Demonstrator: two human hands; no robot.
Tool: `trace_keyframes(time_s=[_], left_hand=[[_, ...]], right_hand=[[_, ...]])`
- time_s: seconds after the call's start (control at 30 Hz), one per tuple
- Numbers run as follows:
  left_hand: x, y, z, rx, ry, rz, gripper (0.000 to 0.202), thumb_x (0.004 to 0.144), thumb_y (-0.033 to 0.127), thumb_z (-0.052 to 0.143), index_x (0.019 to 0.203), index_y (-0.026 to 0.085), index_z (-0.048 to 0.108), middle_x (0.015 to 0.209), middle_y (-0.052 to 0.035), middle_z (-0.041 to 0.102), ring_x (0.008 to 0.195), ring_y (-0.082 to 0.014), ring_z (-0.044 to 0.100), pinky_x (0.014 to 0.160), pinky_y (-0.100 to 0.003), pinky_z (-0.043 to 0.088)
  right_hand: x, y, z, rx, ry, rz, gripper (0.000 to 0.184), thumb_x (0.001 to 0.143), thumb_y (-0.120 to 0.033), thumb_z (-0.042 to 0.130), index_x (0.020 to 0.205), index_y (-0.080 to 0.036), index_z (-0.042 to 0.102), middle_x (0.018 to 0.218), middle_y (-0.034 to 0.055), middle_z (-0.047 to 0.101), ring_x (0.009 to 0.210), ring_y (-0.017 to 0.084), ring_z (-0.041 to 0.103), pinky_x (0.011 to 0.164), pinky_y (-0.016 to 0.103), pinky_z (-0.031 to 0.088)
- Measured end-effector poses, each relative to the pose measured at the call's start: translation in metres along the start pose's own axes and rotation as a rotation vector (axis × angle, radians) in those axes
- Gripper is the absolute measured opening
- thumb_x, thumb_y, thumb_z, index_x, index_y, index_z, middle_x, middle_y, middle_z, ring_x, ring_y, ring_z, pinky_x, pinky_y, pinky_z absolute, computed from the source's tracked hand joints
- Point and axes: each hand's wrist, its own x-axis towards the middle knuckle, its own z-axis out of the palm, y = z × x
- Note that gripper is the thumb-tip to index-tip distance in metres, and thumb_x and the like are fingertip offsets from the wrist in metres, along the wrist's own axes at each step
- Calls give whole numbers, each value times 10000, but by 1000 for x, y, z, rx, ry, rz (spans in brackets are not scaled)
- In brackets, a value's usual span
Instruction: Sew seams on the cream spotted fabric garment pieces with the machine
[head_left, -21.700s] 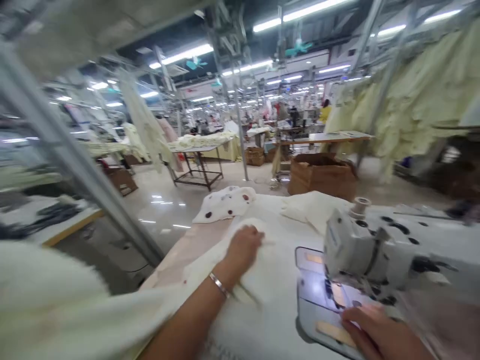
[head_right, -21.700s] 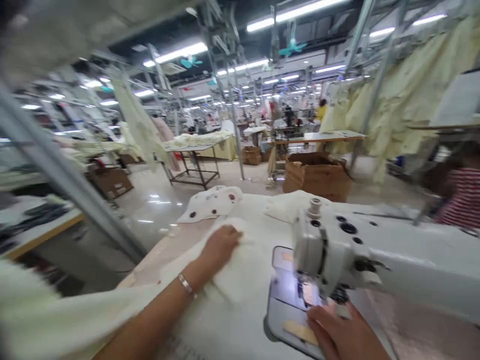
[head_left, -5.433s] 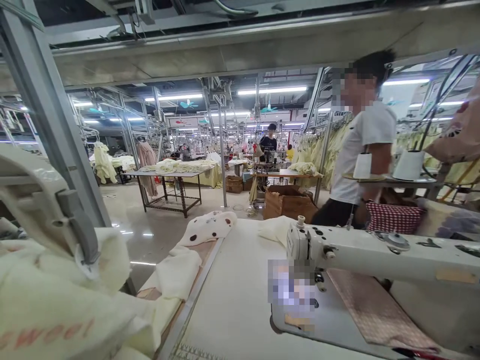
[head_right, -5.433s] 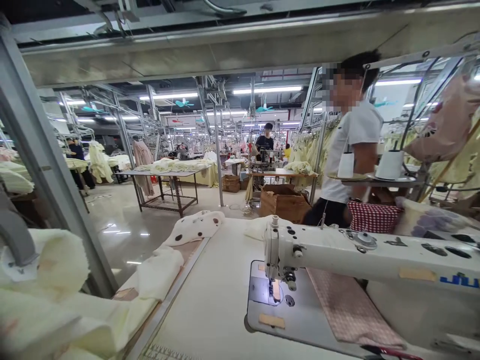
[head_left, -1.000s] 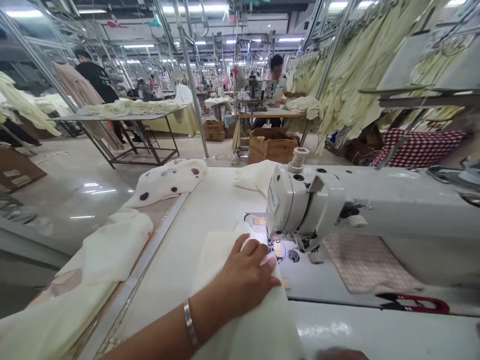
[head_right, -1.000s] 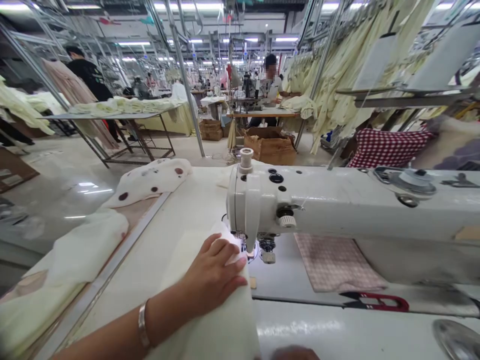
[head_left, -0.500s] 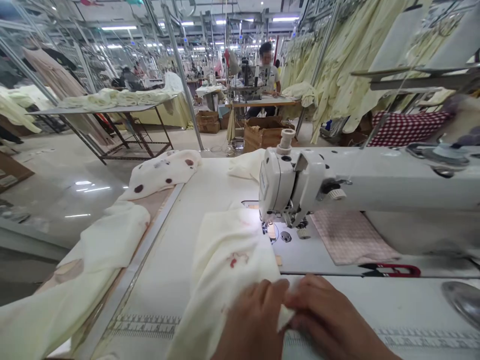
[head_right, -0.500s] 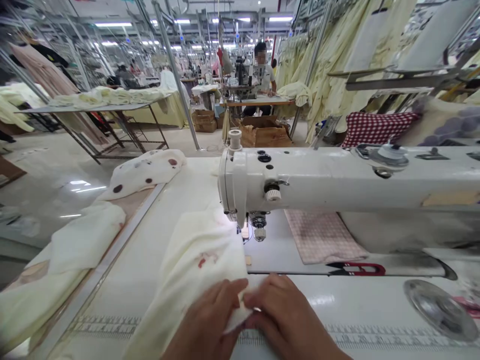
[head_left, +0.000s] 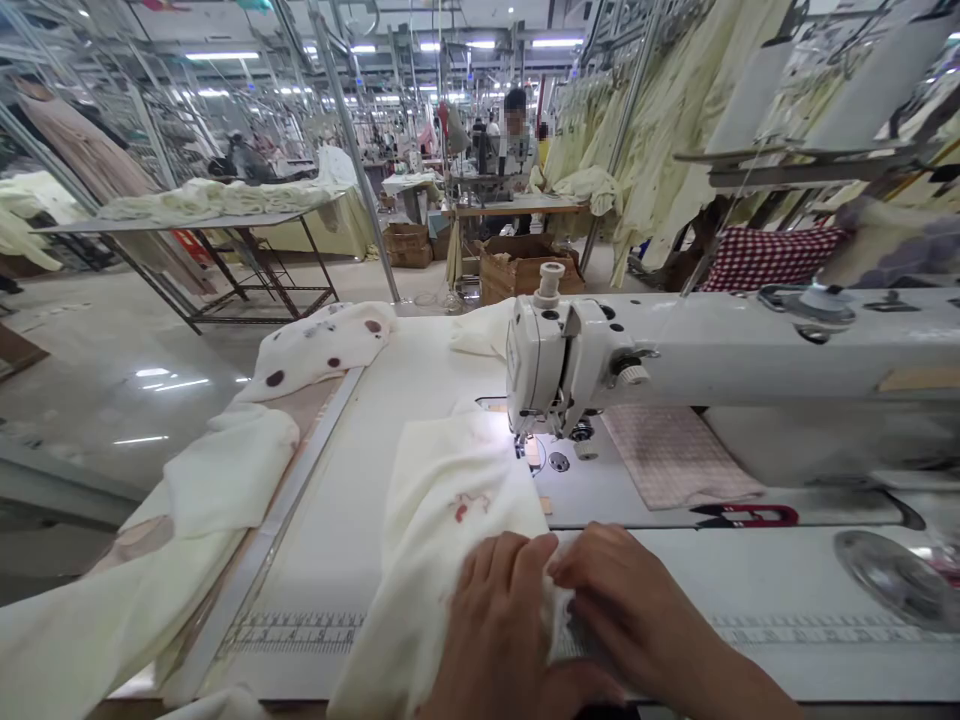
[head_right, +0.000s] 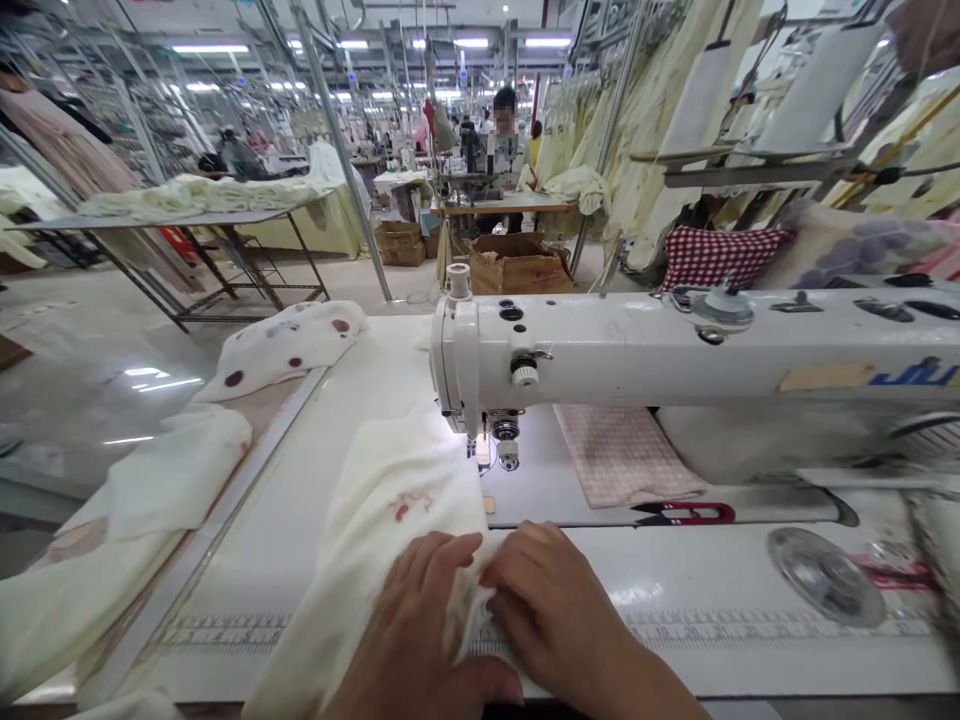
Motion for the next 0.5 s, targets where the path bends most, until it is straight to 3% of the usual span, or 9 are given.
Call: trace_keyframes(time_s=[0.07,0.1,0.17,0.23,0.3,0.4,0.5], left_hand=[[4,0,4,128,77,78,669,673,385,686,1238,146,418,1030,-123,565,906,-290,547,769,-456,479],[8,0,3,166,117,108,580,727,315,630,1239,133,426,1015,-122,568,893,-277,548,766,-449,482],[18,-2,-6,212,195,196,284,809,145,482,1089,140,525,936,-90,582,859,-227,555,804,-427,478],[27,-5,-19,265,215,359,196,835,42,393,836,149,556,830,-51,582,867,-190,560,905,-417,442],[29,-10,-28,360,120,550,217,839,21,400,711,148,521,762,-34,573,889,-183,568,978,-414,396],[17,-20,-22,515,-14,665,115,843,108,460,770,145,541,829,-54,613,857,-199,594,890,-378,456],[0,-35,-1,569,140,654,78,864,190,485,865,166,560,993,-53,638,892,-202,609,858,-362,460]], right_hand=[[3,-5,-1,-14,58,-24,111,824,-135,409,814,-206,494,714,9,549,668,164,473,601,317,349],[5,-7,-2,-11,102,-47,104,804,-118,425,800,-205,484,712,6,549,660,158,473,598,314,348],[9,-12,-4,1,196,-117,145,765,-59,456,802,-199,476,762,10,578,679,146,494,611,310,362],[12,-15,-6,9,238,-203,189,746,-12,473,823,-185,486,825,27,606,718,142,521,637,311,385],[10,-16,-7,-21,180,-275,182,759,-7,466,830,-168,512,832,41,624,745,150,543,652,316,407],[1,-13,-5,-166,66,-321,194,837,-43,412,850,-162,565,819,48,668,781,167,584,659,317,440],[-11,-3,-3,-335,22,-314,239,918,-98,380,886,-178,603,879,30,701,814,158,620,687,288,472]])
